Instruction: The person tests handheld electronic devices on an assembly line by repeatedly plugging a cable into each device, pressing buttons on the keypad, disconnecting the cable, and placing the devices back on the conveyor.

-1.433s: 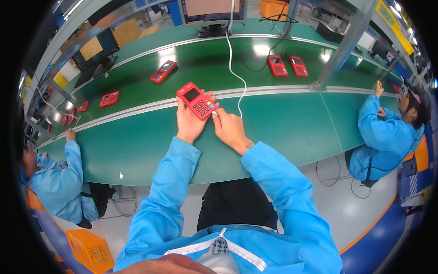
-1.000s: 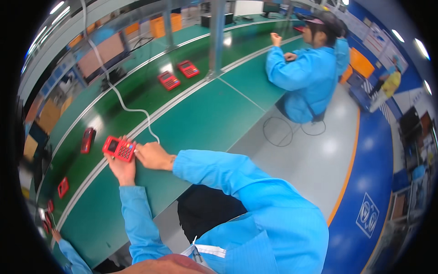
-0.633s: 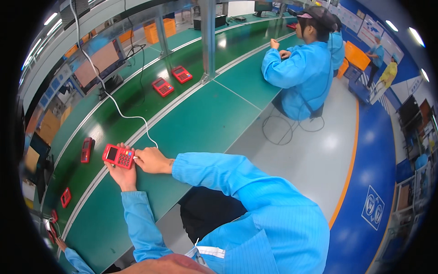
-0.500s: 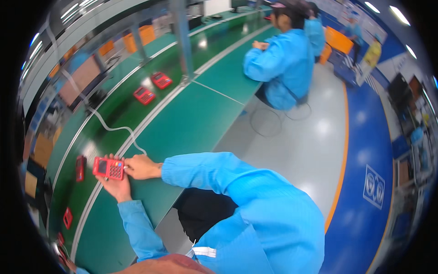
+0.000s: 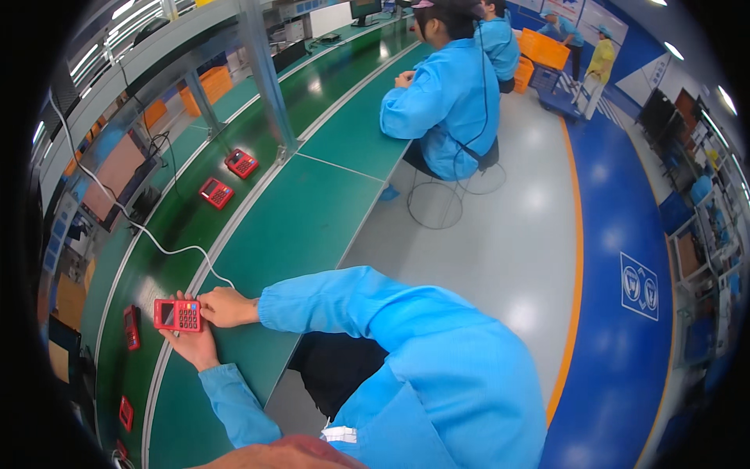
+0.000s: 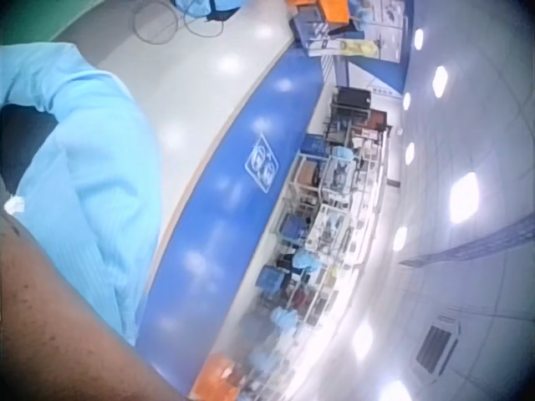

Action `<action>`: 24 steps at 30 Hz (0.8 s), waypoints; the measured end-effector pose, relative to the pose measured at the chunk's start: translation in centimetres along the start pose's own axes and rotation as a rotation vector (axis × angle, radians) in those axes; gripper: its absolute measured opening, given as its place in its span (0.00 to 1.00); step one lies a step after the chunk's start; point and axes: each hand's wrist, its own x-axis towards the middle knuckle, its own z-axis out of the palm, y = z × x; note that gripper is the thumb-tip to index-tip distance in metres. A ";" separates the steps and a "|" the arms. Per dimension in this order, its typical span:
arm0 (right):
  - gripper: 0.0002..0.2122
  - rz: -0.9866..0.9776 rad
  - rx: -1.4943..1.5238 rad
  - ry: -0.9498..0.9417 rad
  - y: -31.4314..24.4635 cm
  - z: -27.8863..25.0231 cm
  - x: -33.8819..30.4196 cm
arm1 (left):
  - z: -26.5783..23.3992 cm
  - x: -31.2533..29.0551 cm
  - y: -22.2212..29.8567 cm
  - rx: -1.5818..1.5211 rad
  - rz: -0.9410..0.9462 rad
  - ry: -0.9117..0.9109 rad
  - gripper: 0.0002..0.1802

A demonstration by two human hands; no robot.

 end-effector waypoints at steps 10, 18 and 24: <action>0.36 -0.051 -0.134 -0.013 -1.8 -0.6 -0.1 | -0.7 0.2 -1.1 0.275 0.191 -0.102 0.36; 0.29 0.041 0.025 -0.131 0.5 -1.0 0.6 | 3.1 -7.0 -6.0 0.609 0.738 0.338 0.29; 0.24 0.129 0.319 -0.131 0.8 -1.2 1.0 | 16.4 -19.0 -8.6 -0.075 0.123 -0.616 0.48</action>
